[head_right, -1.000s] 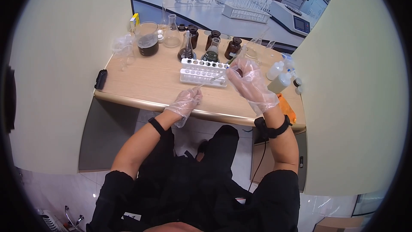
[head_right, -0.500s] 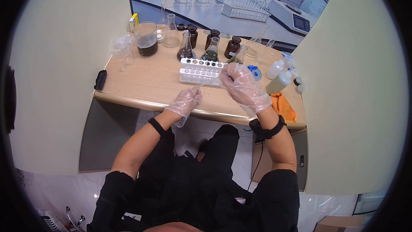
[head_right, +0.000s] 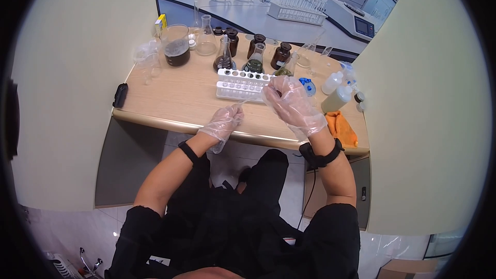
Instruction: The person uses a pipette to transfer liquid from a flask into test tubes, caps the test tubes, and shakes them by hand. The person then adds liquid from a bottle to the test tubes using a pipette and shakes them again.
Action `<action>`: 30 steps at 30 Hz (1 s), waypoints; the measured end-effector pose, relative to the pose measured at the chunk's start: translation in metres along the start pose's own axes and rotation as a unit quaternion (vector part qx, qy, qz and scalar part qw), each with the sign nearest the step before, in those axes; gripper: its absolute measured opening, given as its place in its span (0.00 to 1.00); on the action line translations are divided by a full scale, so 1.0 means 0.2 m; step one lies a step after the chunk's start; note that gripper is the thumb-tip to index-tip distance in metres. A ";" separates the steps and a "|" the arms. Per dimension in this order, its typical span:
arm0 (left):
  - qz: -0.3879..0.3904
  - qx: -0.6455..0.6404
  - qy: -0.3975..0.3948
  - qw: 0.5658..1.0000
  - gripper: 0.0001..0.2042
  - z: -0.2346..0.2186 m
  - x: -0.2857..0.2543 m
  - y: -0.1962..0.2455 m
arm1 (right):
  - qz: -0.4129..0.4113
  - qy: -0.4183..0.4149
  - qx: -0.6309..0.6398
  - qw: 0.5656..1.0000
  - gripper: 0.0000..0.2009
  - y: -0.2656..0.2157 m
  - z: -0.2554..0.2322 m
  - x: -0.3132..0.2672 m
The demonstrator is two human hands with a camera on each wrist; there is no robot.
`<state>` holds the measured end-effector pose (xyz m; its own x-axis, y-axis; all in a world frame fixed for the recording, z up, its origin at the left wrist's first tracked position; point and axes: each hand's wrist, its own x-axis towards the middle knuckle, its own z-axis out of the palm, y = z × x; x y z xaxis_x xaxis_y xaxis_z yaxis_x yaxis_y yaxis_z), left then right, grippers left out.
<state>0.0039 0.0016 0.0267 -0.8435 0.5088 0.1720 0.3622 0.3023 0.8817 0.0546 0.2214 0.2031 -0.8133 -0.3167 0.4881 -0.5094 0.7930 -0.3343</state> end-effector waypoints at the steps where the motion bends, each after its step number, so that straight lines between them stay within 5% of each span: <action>1: -0.001 0.005 0.000 1.000 0.07 0.00 0.00 0.00 | -0.022 -0.001 0.008 1.000 0.13 -0.01 0.00 0.01; 4: 0.006 0.020 0.002 1.000 0.07 0.00 0.00 -0.01 | 0.075 -0.023 0.032 0.996 0.13 -0.07 -0.01 0.02; 8: 0.029 0.083 0.043 0.995 0.08 0.02 0.02 -0.04 | -0.012 0.009 -0.023 1.000 0.13 -0.04 0.01 0.05; 11: 0.031 0.071 0.024 0.997 0.09 0.04 0.06 -0.10 | 0.075 -0.007 -0.003 0.997 0.13 -0.06 -0.02 0.06; 14: 0.078 0.060 0.048 0.994 0.09 0.02 0.03 -0.07 | 0.036 0.067 -0.031 0.997 0.14 -0.03 -0.07 0.12; 17: 0.120 0.018 0.053 0.991 0.08 0.01 0.03 -0.05 | 0.153 0.117 -0.011 0.981 0.15 0.01 -0.18 0.21; 22: 0.056 0.040 0.034 0.997 0.08 0.00 0.04 -0.01 | 0.167 0.219 -0.174 0.946 0.21 0.38 -0.28 0.45; 26: 0.046 0.010 0.022 0.999 0.07 -0.04 0.02 0.06 | 0.220 0.194 -0.251 0.922 0.24 0.69 -0.25 0.63; 30: 0.033 0.000 0.017 0.999 0.06 -0.04 0.03 0.03 | 0.273 0.030 -0.250 0.928 0.22 0.91 -0.17 0.76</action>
<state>-0.0016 0.0011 0.0368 -0.8303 0.5007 0.2448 0.4178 0.2685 0.8679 -0.1519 0.3365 0.2441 -0.8870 0.2217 0.4050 0.1814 0.9740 -0.1358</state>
